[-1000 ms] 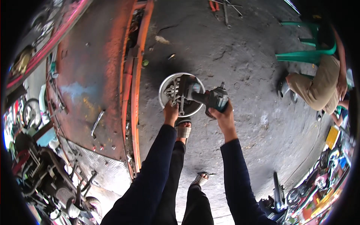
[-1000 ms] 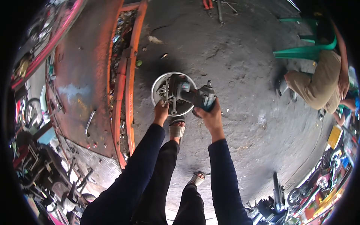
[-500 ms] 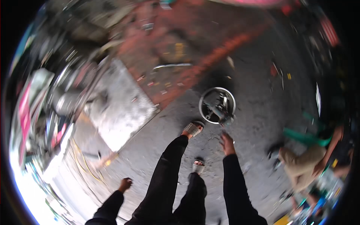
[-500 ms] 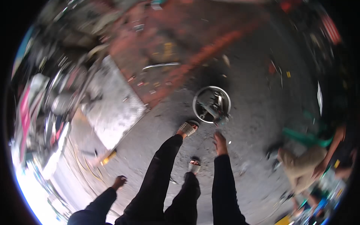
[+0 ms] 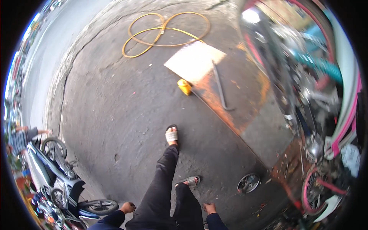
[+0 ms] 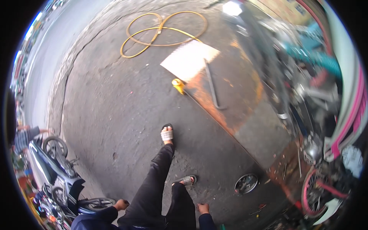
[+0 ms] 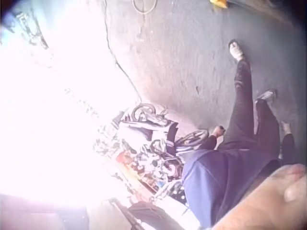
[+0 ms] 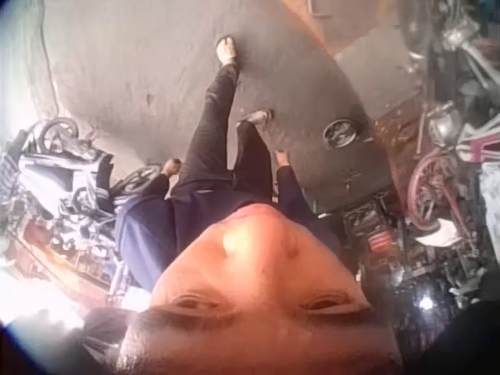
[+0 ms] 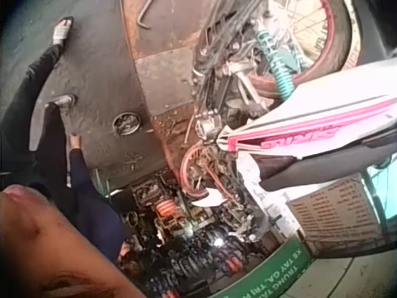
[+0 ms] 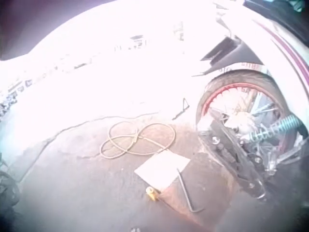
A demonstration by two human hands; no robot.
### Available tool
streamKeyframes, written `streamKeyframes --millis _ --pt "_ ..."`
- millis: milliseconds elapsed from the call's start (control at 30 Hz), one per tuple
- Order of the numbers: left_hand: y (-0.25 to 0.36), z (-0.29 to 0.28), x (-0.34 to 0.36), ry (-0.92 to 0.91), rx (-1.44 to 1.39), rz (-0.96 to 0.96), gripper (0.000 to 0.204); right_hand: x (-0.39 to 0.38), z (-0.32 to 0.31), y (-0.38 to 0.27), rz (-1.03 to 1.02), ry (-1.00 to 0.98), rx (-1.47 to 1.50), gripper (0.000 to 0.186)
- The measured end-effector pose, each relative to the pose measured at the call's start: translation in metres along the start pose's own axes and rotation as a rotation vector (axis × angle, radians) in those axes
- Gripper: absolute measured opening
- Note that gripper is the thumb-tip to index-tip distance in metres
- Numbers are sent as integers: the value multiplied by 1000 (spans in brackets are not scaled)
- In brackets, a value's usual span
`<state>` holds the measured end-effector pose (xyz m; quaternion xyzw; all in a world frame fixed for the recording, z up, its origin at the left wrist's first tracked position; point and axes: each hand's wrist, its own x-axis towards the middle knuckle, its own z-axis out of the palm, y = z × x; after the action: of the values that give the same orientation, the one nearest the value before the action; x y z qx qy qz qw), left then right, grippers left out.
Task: Inflating tires and performing maintenance on the engine and front components of motorcycles in a service bay.
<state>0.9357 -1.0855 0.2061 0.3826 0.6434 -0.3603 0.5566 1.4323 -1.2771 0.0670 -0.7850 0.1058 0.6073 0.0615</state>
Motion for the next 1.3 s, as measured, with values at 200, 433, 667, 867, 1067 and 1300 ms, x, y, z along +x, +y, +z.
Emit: streamKeyframes --millis 200,433,667,867,1067,1300 --pt "-48 -13 47 -66 -82 154 42 -33 94 -261 -307 -13 -190 17" --pt "7 -193 123 116 -1336 -313 9 75 311 -673 -1264 295 -515 21" --pt "63 -324 240 425 -1316 -386 12 152 509 -1106 -1430 599 -1095 50" --pt "230 -530 341 734 -1537 -52 12 157 585 -1189 -915 698 -1804 52" --pt "431 -622 378 527 -1691 453 97 -53 732 -1015 -727 -611 -972 32" --pt "327 -864 203 262 -2466 539 28 -222 685 -1036 -1174 -929 -1316 54"
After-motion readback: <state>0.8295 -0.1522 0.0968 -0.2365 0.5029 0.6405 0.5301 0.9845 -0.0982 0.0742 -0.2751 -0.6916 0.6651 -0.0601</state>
